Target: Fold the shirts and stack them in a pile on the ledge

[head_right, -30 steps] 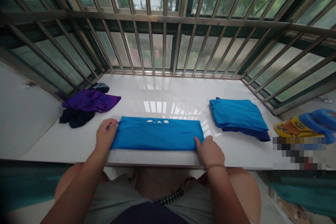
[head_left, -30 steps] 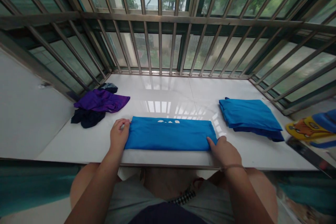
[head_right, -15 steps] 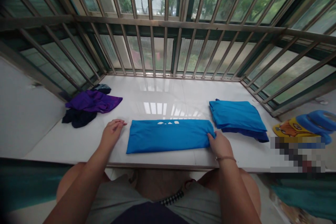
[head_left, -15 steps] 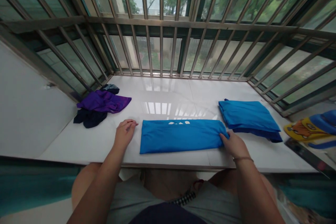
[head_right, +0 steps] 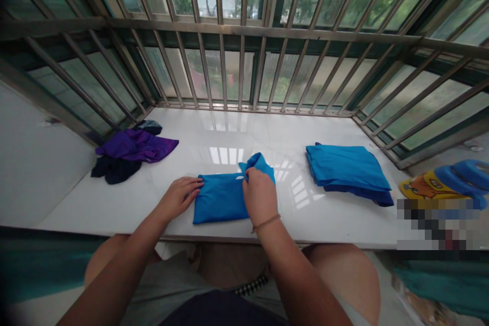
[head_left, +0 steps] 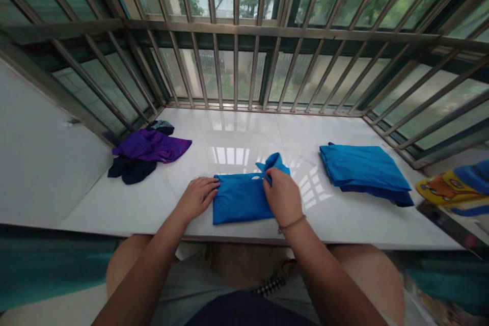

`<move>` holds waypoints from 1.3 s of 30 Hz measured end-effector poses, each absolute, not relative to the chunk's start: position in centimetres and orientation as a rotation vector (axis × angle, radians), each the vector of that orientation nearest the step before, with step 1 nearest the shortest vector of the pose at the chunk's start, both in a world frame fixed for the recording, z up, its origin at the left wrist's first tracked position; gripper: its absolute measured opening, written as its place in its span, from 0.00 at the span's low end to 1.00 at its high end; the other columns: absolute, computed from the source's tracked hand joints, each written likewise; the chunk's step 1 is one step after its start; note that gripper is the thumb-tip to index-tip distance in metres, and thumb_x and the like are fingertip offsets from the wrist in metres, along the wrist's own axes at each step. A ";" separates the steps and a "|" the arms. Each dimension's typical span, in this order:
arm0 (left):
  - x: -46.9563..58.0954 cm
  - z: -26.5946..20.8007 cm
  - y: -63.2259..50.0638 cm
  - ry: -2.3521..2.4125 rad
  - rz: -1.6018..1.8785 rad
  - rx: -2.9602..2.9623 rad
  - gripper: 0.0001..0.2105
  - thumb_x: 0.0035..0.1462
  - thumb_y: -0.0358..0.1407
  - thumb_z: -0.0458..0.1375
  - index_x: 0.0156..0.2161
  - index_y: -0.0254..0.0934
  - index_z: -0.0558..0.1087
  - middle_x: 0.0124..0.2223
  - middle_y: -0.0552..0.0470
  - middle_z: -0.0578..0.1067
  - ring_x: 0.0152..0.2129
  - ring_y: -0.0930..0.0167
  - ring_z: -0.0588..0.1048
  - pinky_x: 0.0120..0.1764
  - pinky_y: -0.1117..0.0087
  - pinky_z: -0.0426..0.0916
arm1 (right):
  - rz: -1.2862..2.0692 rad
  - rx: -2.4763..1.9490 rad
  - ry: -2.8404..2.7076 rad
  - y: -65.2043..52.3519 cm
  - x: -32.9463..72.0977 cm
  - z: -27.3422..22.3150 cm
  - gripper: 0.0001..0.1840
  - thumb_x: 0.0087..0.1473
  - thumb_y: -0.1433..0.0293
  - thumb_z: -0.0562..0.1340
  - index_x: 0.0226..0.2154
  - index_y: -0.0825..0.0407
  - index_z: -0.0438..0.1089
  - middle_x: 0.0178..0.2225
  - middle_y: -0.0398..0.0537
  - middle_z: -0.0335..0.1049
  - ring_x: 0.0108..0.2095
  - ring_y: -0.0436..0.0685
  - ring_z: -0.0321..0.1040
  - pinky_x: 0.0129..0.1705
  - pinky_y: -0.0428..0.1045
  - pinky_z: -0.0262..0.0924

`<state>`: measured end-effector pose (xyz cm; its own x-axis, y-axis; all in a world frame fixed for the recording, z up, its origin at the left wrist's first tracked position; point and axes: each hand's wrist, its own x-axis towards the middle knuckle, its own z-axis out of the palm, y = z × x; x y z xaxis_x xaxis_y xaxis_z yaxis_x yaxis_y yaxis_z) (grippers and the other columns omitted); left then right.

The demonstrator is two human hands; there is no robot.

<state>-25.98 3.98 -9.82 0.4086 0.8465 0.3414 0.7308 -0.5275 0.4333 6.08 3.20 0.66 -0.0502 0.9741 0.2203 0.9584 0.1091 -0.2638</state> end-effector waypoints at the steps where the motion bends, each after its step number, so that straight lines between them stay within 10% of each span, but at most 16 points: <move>1: -26.0 -9.9 4.1 1.398 0.792 2.434 0.16 0.75 0.42 0.55 0.58 0.47 0.82 0.61 0.48 0.83 0.57 0.58 0.80 0.62 0.48 0.70 | 0.082 -1.836 -2.142 3.0 3.9 0.5 0.06 0.71 0.69 0.61 0.47 0.50 0.74 0.43 0.53 0.79 0.45 0.62 0.75 0.46 0.52 0.63; 25: -27.3 -10.2 5.2 1.386 0.947 2.008 0.23 0.74 0.47 0.48 0.47 0.41 0.86 0.54 0.43 0.86 0.53 0.59 0.82 0.63 0.51 0.73 | 0.153 -1.107 -2.528 -1.0 -5.8 -8.2 0.04 0.71 0.70 0.63 0.47 0.49 0.74 0.43 0.50 0.78 0.46 0.63 0.68 0.49 0.56 0.60; 39: -26.4 -9.1 4.8 1.496 1.002 1.979 0.15 0.64 0.50 0.62 0.35 0.43 0.82 0.49 0.44 0.82 0.50 0.59 0.79 0.56 0.56 0.74 | 0.074 -1.182 -2.433 -3.2 1.6 -8.0 0.23 0.66 0.76 0.65 0.61 0.46 0.73 0.58 0.54 0.76 0.56 0.64 0.69 0.65 0.63 0.59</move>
